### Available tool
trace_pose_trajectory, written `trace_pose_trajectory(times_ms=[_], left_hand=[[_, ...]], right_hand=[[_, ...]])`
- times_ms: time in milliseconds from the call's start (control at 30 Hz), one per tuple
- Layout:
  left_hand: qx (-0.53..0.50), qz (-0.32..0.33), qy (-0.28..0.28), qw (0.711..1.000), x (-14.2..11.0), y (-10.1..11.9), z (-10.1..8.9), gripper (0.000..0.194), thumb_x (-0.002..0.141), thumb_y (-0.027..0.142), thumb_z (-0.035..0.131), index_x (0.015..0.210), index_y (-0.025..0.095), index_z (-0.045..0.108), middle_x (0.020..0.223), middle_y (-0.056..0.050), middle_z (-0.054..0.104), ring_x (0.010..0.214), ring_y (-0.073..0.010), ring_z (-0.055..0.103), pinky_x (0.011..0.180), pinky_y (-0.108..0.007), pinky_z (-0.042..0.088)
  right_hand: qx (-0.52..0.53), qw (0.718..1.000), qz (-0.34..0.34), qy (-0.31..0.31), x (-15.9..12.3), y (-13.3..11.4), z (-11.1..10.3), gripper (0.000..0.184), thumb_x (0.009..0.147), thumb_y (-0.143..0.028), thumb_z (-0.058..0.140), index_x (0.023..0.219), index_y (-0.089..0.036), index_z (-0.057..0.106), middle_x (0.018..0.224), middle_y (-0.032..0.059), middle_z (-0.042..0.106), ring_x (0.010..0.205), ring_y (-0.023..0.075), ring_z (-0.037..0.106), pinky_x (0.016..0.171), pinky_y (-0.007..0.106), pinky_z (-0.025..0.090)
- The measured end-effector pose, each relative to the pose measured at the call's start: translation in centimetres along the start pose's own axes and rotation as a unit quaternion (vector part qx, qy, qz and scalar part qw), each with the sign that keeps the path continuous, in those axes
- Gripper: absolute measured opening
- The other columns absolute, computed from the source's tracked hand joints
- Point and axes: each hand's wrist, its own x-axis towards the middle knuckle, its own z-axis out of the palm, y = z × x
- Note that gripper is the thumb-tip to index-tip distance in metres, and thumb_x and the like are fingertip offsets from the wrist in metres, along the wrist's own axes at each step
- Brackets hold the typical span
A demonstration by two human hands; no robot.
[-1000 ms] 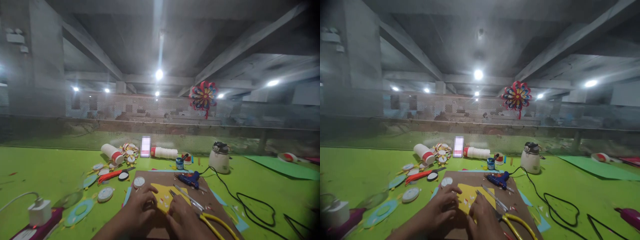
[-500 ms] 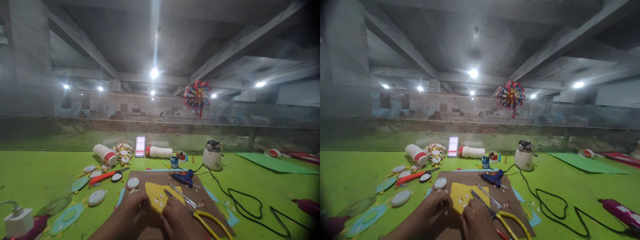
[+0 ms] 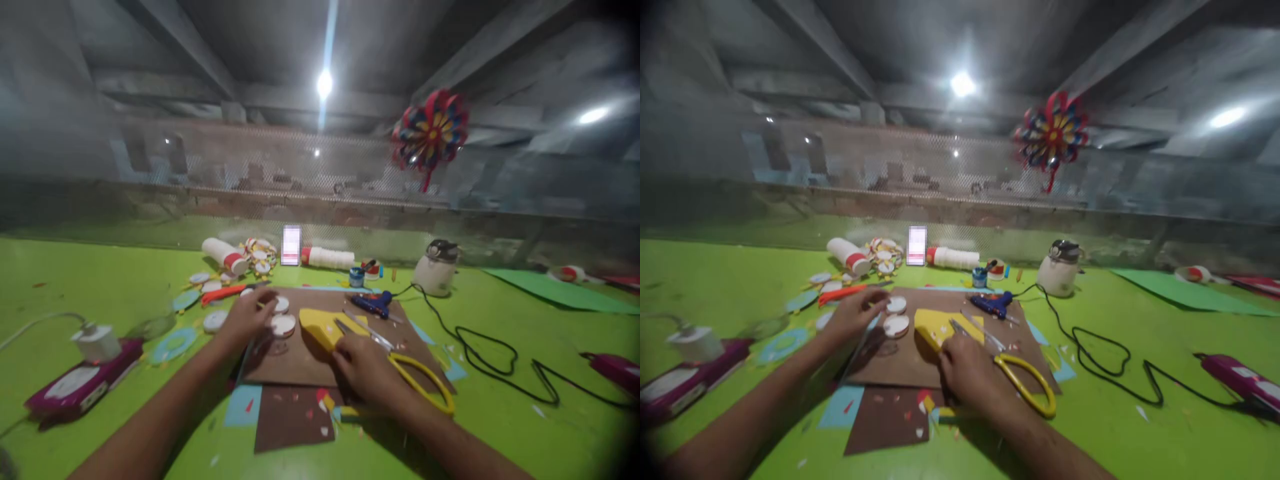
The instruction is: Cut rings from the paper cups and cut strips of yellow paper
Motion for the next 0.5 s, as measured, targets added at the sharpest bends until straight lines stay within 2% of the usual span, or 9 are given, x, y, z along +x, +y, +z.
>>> trace_pose_trajectory(times_ms=[167,500], left_hand=[[0.052,-0.059,-0.002,0.997,1.0,-2.1,-1.0,0.028,0.075,0.037,0.051,0.084,0.017,0.068,0.084,-0.007,0.073,0.079,-0.0224,0.064,0.070,-0.030,0.046],[0.101,-0.075,-0.017,0.992,1.1,-3.0,-0.7,0.027,0.075,0.035,0.047,0.072,0.017,0.067,0.067,-0.005,0.071,0.064,-0.0192,0.061,0.057,-0.026,0.039]], right_hand=[[-0.002,1.000,0.010,-0.028,0.7,0.7,0.0,0.018,0.093,-0.030,0.054,0.099,-0.015,0.063,0.098,0.0039,0.066,0.084,0.0166,0.064,0.075,0.036,0.053],[0.016,1.000,-0.018,0.011,0.6,0.9,0.4,0.020,0.093,-0.032,0.054,0.092,-0.014,0.063,0.086,0.0013,0.066,0.072,0.0138,0.064,0.067,0.032,0.053]])
